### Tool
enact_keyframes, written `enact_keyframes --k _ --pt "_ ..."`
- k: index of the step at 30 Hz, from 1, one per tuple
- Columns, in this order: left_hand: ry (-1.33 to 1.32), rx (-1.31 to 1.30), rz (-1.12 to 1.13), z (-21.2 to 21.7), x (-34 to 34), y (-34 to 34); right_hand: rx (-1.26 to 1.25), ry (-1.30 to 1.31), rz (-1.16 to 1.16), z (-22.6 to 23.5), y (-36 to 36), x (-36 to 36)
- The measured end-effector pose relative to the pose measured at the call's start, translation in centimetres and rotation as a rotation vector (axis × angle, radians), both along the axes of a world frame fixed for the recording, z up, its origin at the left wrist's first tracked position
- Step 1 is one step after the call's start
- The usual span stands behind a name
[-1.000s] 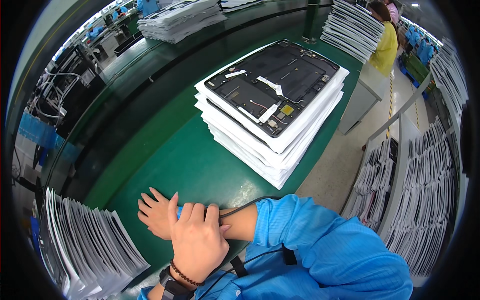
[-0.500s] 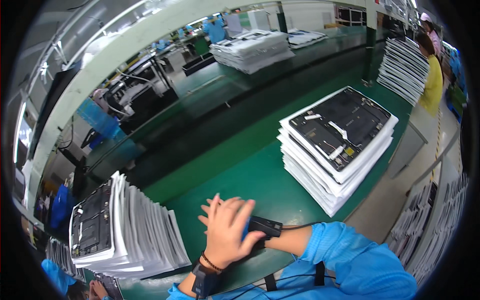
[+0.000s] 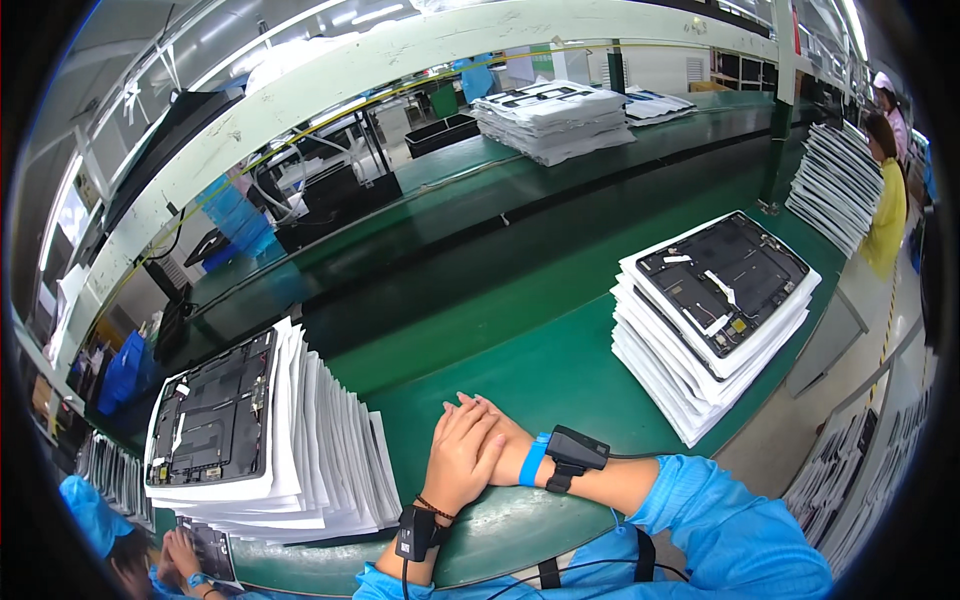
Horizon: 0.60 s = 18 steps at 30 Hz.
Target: Assembling components into electronic device frames and placing them into protective foam sleeves on an assembly line.
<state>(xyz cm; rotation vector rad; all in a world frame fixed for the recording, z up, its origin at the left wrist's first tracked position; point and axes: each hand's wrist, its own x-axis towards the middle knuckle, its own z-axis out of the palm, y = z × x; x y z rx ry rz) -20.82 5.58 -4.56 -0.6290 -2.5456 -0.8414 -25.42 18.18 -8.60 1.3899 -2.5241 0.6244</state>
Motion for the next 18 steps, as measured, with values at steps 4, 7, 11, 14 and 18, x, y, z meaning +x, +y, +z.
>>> enact_keyframes --k 4,7,11,14,18 --pt "0.002 0.001 0.004 0.2 0.2 0.0 0.032 0.048 -0.008 -0.6 -0.3 -0.2" --pt "-0.002 0.010 -0.001 0.3 0.3 0.0 0.010 0.018 -0.019 -0.7 -0.4 0.1" --pt "0.015 0.003 -0.006 0.2 0.3 0.0 -0.052 -0.004 -0.003 -0.6 0.0 0.1" --pt "0.020 -0.001 -0.010 0.2 0.2 0.0 0.016 0.045 -0.011 -1.0 -0.1 -0.1" --pt "0.030 -0.003 -0.011 0.1 0.2 0.0 0.029 0.039 -0.012 -1.1 -0.1 -0.1"
